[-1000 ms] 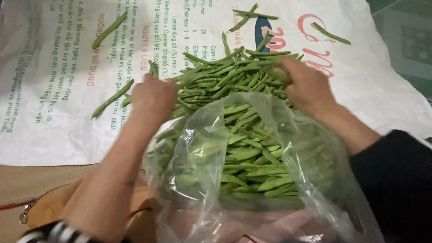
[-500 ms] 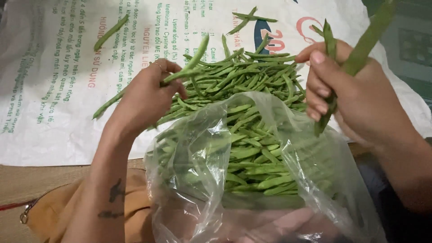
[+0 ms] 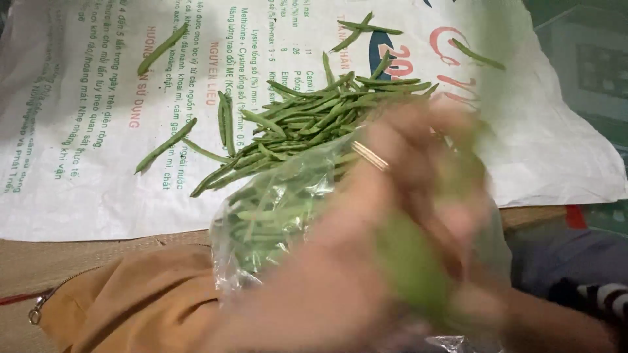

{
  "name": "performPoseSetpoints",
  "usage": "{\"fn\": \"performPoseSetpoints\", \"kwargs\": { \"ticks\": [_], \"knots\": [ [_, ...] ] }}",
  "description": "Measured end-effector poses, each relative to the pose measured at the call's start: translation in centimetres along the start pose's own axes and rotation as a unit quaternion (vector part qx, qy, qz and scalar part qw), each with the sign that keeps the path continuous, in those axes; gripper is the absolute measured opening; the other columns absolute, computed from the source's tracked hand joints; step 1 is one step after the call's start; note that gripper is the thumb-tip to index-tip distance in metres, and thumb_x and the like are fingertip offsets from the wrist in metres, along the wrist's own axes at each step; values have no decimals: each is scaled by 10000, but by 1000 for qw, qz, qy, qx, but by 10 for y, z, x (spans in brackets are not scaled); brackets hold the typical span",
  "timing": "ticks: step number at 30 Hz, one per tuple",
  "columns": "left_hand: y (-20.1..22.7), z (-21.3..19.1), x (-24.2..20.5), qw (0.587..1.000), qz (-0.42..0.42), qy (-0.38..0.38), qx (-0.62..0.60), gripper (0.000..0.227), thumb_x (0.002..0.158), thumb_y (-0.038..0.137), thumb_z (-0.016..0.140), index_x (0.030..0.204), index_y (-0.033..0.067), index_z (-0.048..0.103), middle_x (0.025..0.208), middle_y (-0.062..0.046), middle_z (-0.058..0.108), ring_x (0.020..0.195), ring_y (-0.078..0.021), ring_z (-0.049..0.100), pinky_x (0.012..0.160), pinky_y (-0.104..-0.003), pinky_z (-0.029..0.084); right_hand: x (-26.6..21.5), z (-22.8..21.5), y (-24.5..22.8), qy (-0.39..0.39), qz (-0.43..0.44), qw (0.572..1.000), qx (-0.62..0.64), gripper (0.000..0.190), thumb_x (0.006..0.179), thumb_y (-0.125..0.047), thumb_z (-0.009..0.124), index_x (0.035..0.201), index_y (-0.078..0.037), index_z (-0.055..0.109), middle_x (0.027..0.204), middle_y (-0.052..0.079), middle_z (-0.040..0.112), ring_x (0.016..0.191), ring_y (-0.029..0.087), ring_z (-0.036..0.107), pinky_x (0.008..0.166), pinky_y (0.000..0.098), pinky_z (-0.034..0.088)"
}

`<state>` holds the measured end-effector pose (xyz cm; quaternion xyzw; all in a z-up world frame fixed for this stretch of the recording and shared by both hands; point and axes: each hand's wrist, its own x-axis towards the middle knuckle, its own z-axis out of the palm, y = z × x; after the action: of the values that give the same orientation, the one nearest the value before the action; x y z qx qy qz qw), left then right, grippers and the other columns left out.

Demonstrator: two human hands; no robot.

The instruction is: Sorting and bagging green beans from a pile into a plastic bag while sitting on the floor.

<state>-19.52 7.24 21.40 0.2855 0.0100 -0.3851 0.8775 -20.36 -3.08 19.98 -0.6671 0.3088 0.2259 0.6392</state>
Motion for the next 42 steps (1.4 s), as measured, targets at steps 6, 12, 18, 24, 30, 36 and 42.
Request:
{"fn": "performPoseSetpoints", "kwargs": {
  "ticks": [6,12,18,24,30,36,42],
  "knots": [
    [-60,-79,-6,577,-117,-39,807,617,917,139,669,1496,219,472,1535,-110,353,1331,-451,355,1022,-832,262,26,-42,14,-60,121,877,-461,490,1025,-431,389,1082,-196,816,763,115,802,625,233,674,602,333,506],
    [-64,-141,-32,357,-42,254,898,499,850,300,619,1333,196,554,1464,-205,497,1346,-392,463,1157,-715,230,86,-132,48,-37,-178,657,-732,227,926,-409,611,1047,-252,499,984,-50,706,873,183,745,808,407,593],
    [-71,-147,-21,397,-61,281,872,348,980,291,439,1305,204,530,1486,-97,510,1287,-324,544,941,-583,497,75,-102,63,-115,-335,566,-744,406,837,-339,704,1184,-256,512,1106,-32,593,1054,206,586,867,445,502],
    [-35,-152,-65,510,41,3,859,861,722,416,923,1438,112,554,1437,-178,496,1279,-433,463,979,-553,440,61,-103,34,-191,-264,608,-724,433,857,-422,771,1221,-314,563,1171,-84,596,1088,162,625,900,417,535],
    [98,-107,-81,712,4,100,695,492,843,242,680,1283,436,783,950,66,910,724,-99,845,556,-282,785,32,-64,0,-185,-431,705,-533,196,929,-311,623,1057,-200,721,986,-109,796,746,71,742,621,265,585],
    [120,-219,26,639,239,292,670,343,947,-67,525,1192,78,715,1016,-43,765,773,-144,696,660,-290,553,89,-35,72,-202,-511,644,-532,280,987,-386,585,1136,-148,580,1110,35,569,1045,206,587,880,382,519],
    [71,-327,125,383,137,210,889,720,717,-161,591,1350,182,624,1446,4,601,1358,-271,494,1181,-622,268,78,-28,97,-140,-571,593,-550,422,896,-457,722,1135,-131,604,1097,88,518,967,276,505,840,409,406]
  ]
}}
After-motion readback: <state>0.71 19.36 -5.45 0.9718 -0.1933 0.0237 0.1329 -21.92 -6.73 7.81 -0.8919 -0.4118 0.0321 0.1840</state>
